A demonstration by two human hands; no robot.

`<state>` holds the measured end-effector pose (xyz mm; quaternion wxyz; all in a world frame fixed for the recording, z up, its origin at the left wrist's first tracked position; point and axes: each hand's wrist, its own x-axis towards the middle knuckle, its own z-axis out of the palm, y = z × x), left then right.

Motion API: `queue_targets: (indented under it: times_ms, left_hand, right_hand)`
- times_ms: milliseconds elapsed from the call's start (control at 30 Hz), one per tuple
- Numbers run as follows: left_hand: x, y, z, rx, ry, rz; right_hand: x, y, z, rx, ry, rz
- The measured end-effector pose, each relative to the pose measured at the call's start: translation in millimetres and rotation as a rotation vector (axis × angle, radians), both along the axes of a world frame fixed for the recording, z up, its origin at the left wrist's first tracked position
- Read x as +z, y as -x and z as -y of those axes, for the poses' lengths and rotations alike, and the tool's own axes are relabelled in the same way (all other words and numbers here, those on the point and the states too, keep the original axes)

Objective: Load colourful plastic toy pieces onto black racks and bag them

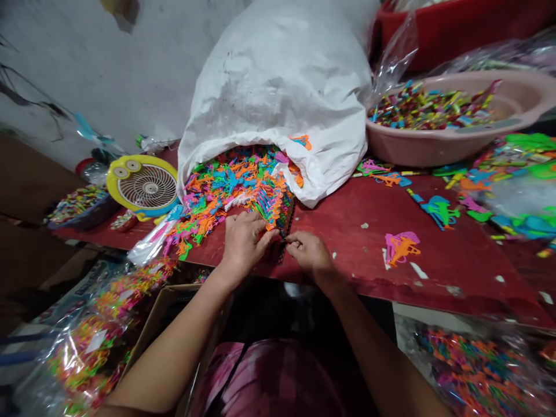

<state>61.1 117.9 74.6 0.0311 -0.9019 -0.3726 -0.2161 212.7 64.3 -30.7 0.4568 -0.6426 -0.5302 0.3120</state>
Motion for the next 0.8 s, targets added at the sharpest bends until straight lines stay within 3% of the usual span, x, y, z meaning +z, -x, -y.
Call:
queue_targets:
  times_ms: [133,267,567,800]
  left_hand:
    - [-3.4,-1,1,-0.031,-0.050,0.001]
    - [-11.0,3,2,-0.124,-0.146,0.068]
    - [-19.2,5,-6,-0.142,-0.203,0.106]
    - [-20.4,10,-13,-0.097,-0.150,0.096]
  right_hand:
    - [0.4,11,-5,-0.027,-0.133,0.255]
    - [-0.1,19,-9,-0.070,-0.142,0.469]
    - [20.5,27,-20,-0.010,0.093,0.590]
    - [29.1,45,-23,-0.086,0.193,0.621]
